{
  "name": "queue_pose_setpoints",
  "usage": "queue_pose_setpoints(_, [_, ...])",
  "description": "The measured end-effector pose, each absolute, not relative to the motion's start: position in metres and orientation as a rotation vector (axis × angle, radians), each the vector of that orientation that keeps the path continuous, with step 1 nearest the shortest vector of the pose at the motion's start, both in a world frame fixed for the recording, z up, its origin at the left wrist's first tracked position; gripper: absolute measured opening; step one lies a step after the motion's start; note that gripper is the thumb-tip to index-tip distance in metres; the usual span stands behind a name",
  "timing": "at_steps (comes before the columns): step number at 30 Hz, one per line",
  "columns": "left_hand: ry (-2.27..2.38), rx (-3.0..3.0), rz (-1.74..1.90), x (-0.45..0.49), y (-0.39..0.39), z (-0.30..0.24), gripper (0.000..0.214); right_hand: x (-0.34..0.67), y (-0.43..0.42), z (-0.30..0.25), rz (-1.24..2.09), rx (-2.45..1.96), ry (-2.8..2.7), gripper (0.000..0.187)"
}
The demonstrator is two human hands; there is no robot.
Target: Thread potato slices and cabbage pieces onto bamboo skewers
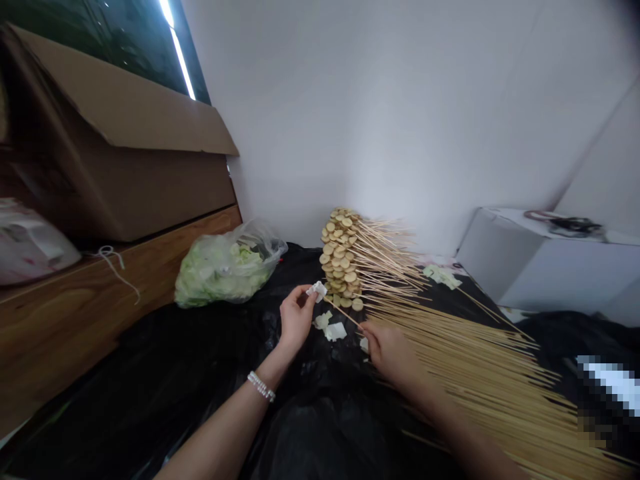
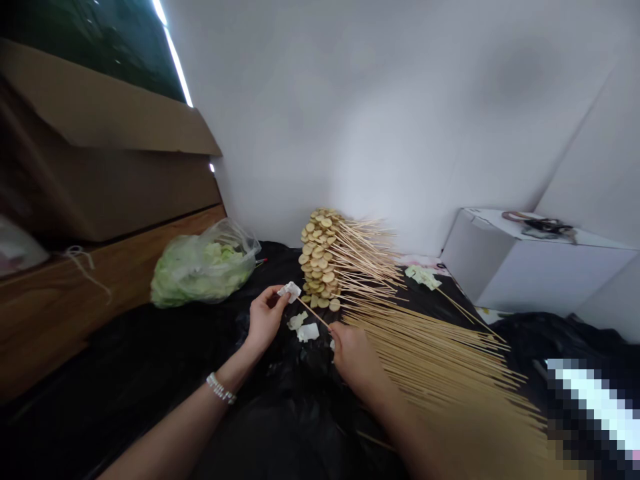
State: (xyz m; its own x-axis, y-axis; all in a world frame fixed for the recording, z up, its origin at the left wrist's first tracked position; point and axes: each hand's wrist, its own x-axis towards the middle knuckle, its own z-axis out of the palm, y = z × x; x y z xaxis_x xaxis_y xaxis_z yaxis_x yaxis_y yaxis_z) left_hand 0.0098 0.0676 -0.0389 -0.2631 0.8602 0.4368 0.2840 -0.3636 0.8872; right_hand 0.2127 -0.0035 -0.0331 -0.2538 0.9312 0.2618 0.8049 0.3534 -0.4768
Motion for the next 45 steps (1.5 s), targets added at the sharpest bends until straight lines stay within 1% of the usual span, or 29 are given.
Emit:
queue_pose_setpoints(6, [1.408,1.539,1.663,0.0122,0.0649,-0.0374,0.019,0.2133,-0.0067,-0.03,0.215,-1.546,-2.152,0.026])
queue_pose_setpoints(15, [1.407,1.574,1.681,0.0143,0.0618,-0.0372,0.018,0.21,-0.0064,-0.0306,0.364,-1.553,-2.112,0.03])
queue_pose_setpoints(22, [1.353,1.499,1.665,0.0145,0.0645,-0.0396,0.02,0.2121,-0.006,-0.0319,0.229,-1.468,-2.077,0.028])
queue_pose_setpoints(29, [1.334,1.514,1.629,0.0147,0.0639,-0.0375,0.02,0.2084,-0.005,-0.0348,0.439,-1.458,-2.049,0.033])
queue_pose_setpoints(34, [1.269,1.469,1.613,0.0159,0.0637,-0.0362,0.021,0.2104,-0.0066,-0.0331,0.253,-1.521,-2.069,0.029])
queue_pose_setpoints(39, [1.224,1.419,1.624,0.0174,0.0626,-0.0356,0.022,0.2119,-0.0082,-0.0308,0.22,-1.534,-2.077,0.027])
queue_pose_setpoints(41, [1.202,1.402,1.616,0.018,0.0616,-0.0346,0.022,0.2114,-0.0073,-0.0315,0.269,-1.515,-2.067,0.028])
queue_pose_setpoints(45, [1.165,1.372,1.601,0.0181,0.0609,-0.0323,0.023,0.2098,-0.0047,-0.033,0.483,-1.441,-2.022,0.033])
